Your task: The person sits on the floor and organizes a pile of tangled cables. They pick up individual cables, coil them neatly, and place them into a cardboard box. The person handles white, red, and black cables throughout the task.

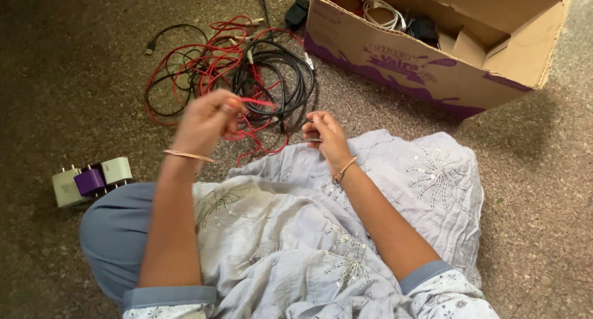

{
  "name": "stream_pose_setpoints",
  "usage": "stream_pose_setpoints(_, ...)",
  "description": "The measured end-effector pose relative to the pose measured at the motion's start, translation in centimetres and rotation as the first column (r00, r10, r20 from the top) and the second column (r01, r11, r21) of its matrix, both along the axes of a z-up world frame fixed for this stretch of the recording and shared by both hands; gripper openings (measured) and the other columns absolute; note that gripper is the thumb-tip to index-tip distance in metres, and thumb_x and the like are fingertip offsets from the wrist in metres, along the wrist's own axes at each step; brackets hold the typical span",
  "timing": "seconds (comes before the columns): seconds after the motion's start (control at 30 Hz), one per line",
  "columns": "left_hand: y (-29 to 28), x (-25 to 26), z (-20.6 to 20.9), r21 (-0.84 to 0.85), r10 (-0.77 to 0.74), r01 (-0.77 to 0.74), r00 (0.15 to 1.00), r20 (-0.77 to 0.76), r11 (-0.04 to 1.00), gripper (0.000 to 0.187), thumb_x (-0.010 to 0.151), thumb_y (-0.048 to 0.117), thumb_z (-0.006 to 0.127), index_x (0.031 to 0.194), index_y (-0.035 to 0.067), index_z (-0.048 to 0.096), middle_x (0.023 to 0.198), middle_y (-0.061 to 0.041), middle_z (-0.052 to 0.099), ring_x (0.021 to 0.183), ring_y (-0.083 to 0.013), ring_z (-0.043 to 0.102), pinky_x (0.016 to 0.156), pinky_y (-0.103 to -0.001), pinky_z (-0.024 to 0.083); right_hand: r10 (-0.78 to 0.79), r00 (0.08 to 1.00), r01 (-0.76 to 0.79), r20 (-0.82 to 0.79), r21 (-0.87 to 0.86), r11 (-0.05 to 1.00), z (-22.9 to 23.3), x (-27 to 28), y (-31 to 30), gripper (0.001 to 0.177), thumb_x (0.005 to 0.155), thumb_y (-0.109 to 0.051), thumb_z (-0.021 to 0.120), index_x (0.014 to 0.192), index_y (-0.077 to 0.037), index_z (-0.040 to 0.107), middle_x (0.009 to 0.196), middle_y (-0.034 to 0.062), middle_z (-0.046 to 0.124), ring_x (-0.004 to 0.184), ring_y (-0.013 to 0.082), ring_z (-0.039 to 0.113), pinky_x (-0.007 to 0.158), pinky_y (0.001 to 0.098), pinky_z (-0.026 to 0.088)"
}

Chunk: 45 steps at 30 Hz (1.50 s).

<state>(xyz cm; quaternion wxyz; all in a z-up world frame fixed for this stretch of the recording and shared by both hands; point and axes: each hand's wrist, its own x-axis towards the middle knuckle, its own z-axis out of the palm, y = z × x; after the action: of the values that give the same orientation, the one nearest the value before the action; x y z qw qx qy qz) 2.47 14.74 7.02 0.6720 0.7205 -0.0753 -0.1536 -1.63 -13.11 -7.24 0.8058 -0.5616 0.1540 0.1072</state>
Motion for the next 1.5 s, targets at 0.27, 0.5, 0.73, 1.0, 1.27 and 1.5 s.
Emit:
stream_pose_setpoints(0.27, -3.4, -0.6, -0.7, 0.068, -0.253, 0.252, 0.967, 0.015, 0.965, 0.021, 0.106, 0.014, 0.056, 0.093, 0.002, 0.066, 0.07, 0.005, 0.055, 0.061, -0.0033, 0.049, 0.053, -0.022, 0.039, -0.061, 0.998, 0.05, 0.024, 0.334, 0.941, 2.2, -0.4, -0.8, 0.027, 0.106, -0.024, 0.06, 0.124, -0.005, 0.068, 0.096, -0.001, 0.069, 0.086, 0.0089, 0.065, 0.077, 0.0271, 0.054)
stream_pose_setpoints(0.5, -4.1, -0.5, -1.1, 0.154, -0.274, 0.277, 0.961, -0.043, 0.948, 0.021, 0.103, 0.017, 0.059, 0.094, 0.001, 0.07, 0.065, 0.004, 0.056, 0.059, -0.0038, 0.048, 0.053, -0.023, 0.041, 0.18, 0.984, -0.16, 0.001, 0.471, 0.867, 4.2, -0.7, -0.1, 0.041, 0.101, -0.035, 0.058, 0.115, 0.002, 0.071, 0.086, 0.0051, 0.072, 0.076, 0.0113, 0.066, 0.069, 0.0262, 0.055)
stream_pose_setpoints(0.73, -4.7, 0.6, -0.8, 0.272, -0.232, 0.242, 0.97, -0.068, 0.932, 0.016, 0.099, 0.013, 0.062, 0.092, 0.002, 0.071, 0.064, 0.002, 0.06, 0.058, -0.0044, 0.052, 0.051, -0.026, 0.042, 0.438, 0.898, -0.422, 0.04, 0.363, 0.831, 5.3, -0.8, 0.0, 0.039, 0.098, -0.023, 0.072, 0.126, 0.003, 0.069, 0.09, 0.0014, 0.068, 0.077, 0.0079, 0.061, 0.071, 0.0246, 0.053)
stream_pose_setpoints(1.0, -4.6, 1.3, 0.0, 0.352, -0.183, 0.173, 0.983, -0.006, 0.92, 0.016, 0.098, 0.013, 0.063, 0.089, 0.001, 0.069, 0.061, 0.0, 0.059, 0.057, -0.0051, 0.054, 0.051, -0.027, 0.042, 0.523, 0.852, -0.493, 0.023, 0.372, 0.787, 5.2, -0.5, 0.0, 0.037, 0.094, -0.016, 0.074, 0.125, 0.004, 0.068, 0.098, 0.0069, 0.072, 0.084, 0.0113, 0.066, 0.077, 0.0264, 0.055)
stream_pose_setpoints(1.27, -5.3, 1.8, -1.2, 0.309, -0.065, 0.017, 0.987, 0.145, 0.951, 0.013, 0.095, 0.014, 0.067, 0.093, 0.002, 0.072, 0.066, -0.002, 0.069, 0.059, -0.0051, 0.062, 0.053, -0.025, 0.048, 0.405, 0.901, -0.429, 0.158, 0.18, 0.885, 4.0, -0.1, 0.9, 0.022, 0.101, -0.013, 0.068, 0.116, 0.003, 0.068, 0.099, 0.0043, 0.071, 0.083, 0.0086, 0.064, 0.077, 0.0246, 0.055)
stream_pose_setpoints(1.5, -4.6, 3.0, -4.5, -0.047, -0.192, 0.187, 0.967, -0.166, 0.981, 0.028, 0.111, 0.022, 0.052, 0.109, 0.0, 0.069, 0.087, -0.003, 0.071, 0.072, -0.009, 0.059, 0.066, -0.024, 0.05, 0.143, 0.989, -0.15, 0.044, 0.31, 0.939, 3.4, 0.7, 1.0, 0.025, 0.104, -0.016, 0.061, 0.121, 0.001, 0.068, 0.095, 0.0007, 0.067, 0.08, 0.0058, 0.062, 0.076, 0.0236, 0.055)
